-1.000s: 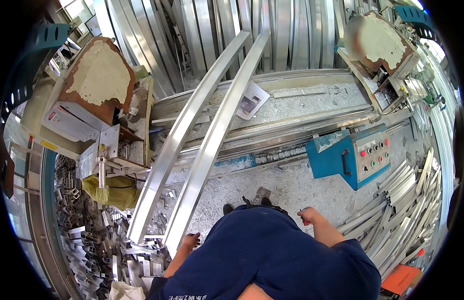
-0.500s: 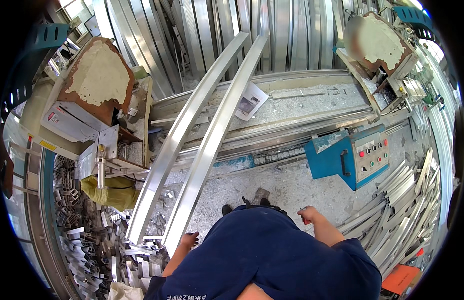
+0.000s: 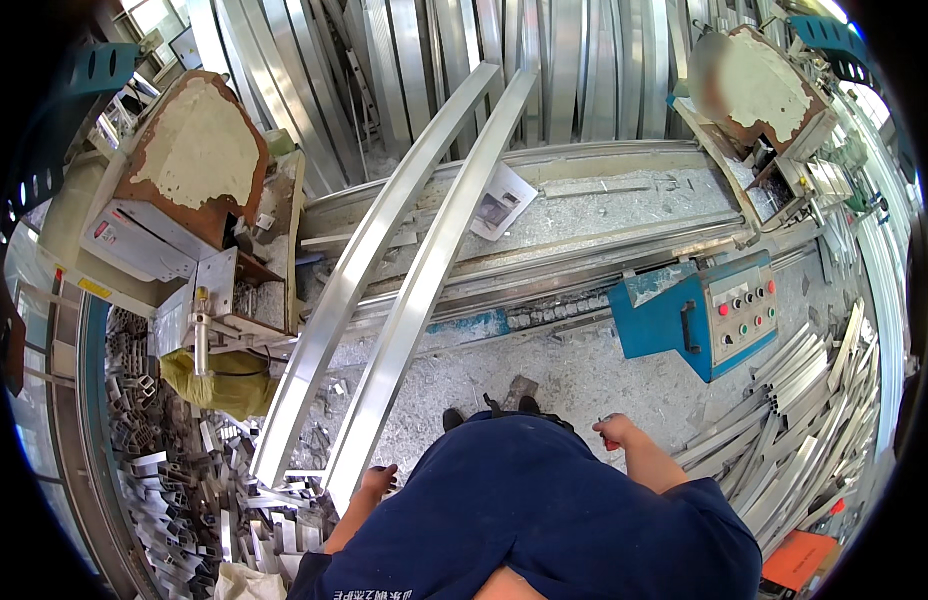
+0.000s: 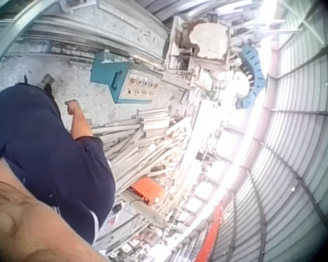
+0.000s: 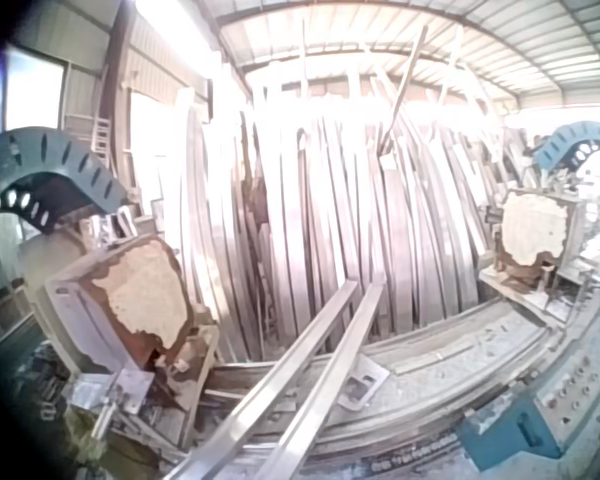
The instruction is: The person picks up long metal profiles from a rack, carries them across a workshop floor, and measures them with a tape measure while holding a printed document. The person places the profiles on a workbench and continues measuring.
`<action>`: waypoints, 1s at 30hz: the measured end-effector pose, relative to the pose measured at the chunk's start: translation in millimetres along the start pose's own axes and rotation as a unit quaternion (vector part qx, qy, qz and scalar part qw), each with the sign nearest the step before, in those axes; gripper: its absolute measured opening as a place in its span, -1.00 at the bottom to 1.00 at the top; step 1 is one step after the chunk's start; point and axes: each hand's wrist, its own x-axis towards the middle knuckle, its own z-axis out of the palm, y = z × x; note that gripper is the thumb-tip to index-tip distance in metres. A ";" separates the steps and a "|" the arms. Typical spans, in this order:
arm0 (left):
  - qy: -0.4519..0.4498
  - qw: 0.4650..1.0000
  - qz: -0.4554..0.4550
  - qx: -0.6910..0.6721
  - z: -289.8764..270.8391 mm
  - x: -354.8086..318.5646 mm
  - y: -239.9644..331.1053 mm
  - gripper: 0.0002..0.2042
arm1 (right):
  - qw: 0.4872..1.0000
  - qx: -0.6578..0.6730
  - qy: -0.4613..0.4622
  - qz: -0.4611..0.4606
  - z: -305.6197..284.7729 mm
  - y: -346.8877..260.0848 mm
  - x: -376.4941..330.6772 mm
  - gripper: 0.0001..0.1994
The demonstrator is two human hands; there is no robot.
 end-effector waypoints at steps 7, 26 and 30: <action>-0.013 1.000 -0.014 -0.017 0.6 -6.0 6.5 -0.59 | 1.000 0.012 -0.002 -0.001 3.3 -5.5 -2.5 -0.65; -0.017 1.000 -0.018 0.010 0.5 -2.0 4.9 -0.58 | 0.999 0.024 0.007 -0.036 9.0 -7.3 -5.8 -0.72; 0.001 1.000 -0.023 -0.007 1.1 -4.8 8.1 -0.58 | 0.998 0.023 0.018 -0.052 9.4 -5.7 -5.4 -0.69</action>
